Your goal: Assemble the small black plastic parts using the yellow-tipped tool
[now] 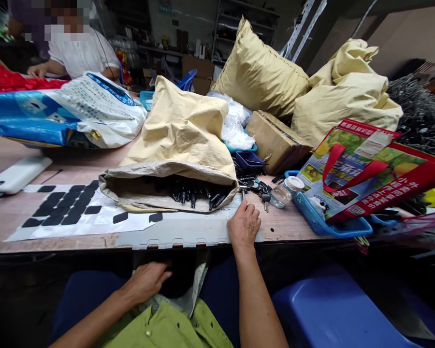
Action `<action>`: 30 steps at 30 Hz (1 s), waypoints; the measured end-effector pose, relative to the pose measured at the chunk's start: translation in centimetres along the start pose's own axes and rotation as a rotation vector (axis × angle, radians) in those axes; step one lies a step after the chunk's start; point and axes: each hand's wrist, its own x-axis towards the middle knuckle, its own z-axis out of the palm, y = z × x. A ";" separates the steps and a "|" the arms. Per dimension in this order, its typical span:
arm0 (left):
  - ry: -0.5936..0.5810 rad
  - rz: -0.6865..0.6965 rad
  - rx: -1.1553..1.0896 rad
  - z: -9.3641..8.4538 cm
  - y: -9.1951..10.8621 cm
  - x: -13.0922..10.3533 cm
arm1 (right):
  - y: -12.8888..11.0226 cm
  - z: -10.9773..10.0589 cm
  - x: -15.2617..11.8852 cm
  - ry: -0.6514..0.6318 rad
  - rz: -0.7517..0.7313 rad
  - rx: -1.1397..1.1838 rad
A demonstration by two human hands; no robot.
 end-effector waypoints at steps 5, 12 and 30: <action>-0.070 0.127 -0.164 -3.2 1.4 -1.5 | 0.0 -0.1 -0.1 -0.003 -0.001 -0.003; 0.491 0.057 -0.458 -15.8 2.2 3.5 | 0.0 0.0 0.0 -0.002 0.000 0.001; 0.644 -0.282 -0.042 -18.1 -1.0 4.2 | -0.2 -0.1 0.2 -0.016 0.011 0.020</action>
